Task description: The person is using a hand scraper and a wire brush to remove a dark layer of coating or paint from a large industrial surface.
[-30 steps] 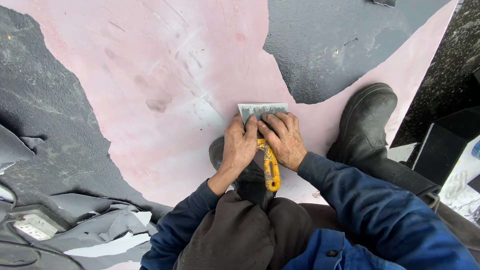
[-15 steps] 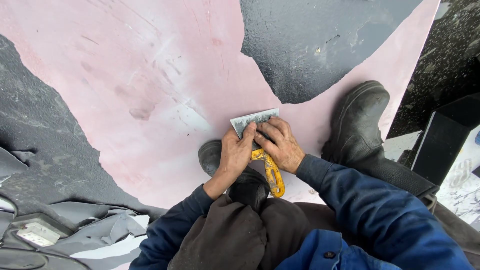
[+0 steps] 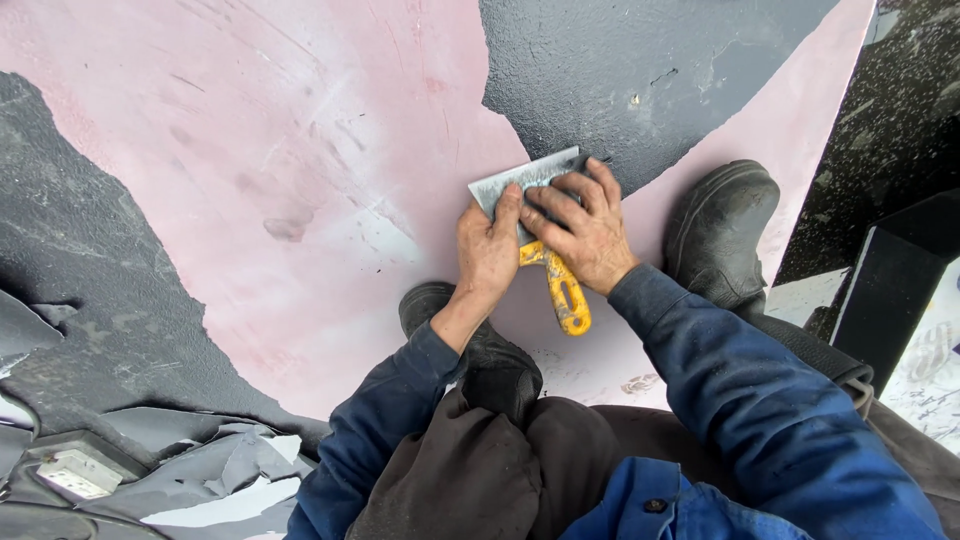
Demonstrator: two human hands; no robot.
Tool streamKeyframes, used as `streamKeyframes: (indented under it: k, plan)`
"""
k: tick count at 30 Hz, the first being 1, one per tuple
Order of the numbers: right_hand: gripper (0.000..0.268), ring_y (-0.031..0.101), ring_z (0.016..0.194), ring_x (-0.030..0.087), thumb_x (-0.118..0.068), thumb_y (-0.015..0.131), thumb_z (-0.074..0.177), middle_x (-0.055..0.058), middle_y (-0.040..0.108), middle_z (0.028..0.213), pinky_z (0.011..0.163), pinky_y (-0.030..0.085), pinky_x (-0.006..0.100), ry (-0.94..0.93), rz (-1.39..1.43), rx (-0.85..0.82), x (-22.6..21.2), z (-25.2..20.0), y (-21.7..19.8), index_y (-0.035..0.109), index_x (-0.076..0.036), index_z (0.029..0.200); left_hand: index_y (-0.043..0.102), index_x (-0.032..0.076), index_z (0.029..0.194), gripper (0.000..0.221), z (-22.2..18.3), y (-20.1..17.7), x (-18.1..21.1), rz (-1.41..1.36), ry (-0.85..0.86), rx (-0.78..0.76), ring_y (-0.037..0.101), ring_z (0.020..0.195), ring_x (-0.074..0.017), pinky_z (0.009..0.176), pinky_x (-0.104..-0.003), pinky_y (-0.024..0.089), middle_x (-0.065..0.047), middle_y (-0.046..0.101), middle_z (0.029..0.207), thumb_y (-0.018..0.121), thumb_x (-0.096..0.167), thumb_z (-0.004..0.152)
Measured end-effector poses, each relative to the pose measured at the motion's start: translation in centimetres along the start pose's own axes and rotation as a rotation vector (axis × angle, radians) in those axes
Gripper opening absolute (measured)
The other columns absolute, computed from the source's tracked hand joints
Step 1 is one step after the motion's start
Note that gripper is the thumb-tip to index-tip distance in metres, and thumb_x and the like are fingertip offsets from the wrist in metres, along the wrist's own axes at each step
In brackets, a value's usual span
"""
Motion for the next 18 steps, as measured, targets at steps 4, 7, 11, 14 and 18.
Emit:
streamKeyframes:
  k: [4,7,11,14,18]
  plan:
    - [0.039,0.053,0.129,0.026,-0.021,0.072,0.09,0.003,0.064,0.134,0.115,0.028,0.062,0.08,-0.173,0.106,0.5,2.7,-3.2,0.068,-0.018,0.129,0.069,-0.003,0.109,0.03,0.7,-0.1,4.1,-0.196,0.092,0.043,0.065,0.084,-0.0106,0.073,-0.031,0.056,-0.007,0.073,0.094,0.057,0.025,0.106]
    - [0.038,0.053,0.131,0.027,-0.018,0.069,0.091,0.006,0.062,0.136,0.12,0.031,0.059,0.057,-0.056,0.07,-0.9,1.2,-2.5,0.067,-0.013,0.129,0.07,-0.004,0.106,0.032,-1.2,-1.0,3.6,-0.163,-0.007,0.004,0.065,0.081,-0.0125,0.07,-0.032,0.055,-0.008,0.073,0.09,0.055,0.024,0.105]
    - [0.039,0.053,0.127,0.027,-0.019,0.068,0.088,0.006,0.062,0.136,0.116,0.034,0.055,0.093,0.0,-0.014,-3.4,-3.4,0.6,0.067,-0.015,0.127,0.068,-0.004,0.111,0.031,-5.0,-1.1,-1.9,-0.157,-0.092,-0.02,0.067,0.089,-0.0117,0.077,-0.031,0.056,-0.008,0.074,0.098,0.056,0.024,0.104]
    - [0.039,0.053,0.127,0.027,-0.021,0.069,0.087,0.005,0.061,0.137,0.117,0.034,0.056,0.056,0.012,-0.034,-2.7,-1.9,0.1,0.067,-0.015,0.126,0.068,-0.004,0.111,0.031,-4.7,-1.1,-2.0,-0.22,-0.137,0.02,0.066,0.087,-0.0117,0.076,-0.031,0.055,-0.008,0.073,0.098,0.055,0.024,0.106]
    - [0.04,0.053,0.131,0.026,-0.02,0.071,0.089,0.004,0.061,0.138,0.124,0.033,0.055,0.052,-0.007,-0.002,-2.1,-1.2,1.3,0.068,-0.016,0.128,0.067,-0.003,0.112,0.029,-2.9,-1.2,-1.2,-0.424,-0.179,0.013,0.067,0.086,-0.0104,0.074,-0.029,0.057,-0.005,0.072,0.098,0.054,0.023,0.105]
Point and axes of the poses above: each hand's wrist, its own z-axis towards the middle knuckle, its own y-axis out of the palm, x = y × z, the point moved 1 cm from there along z, towards the middle knuckle
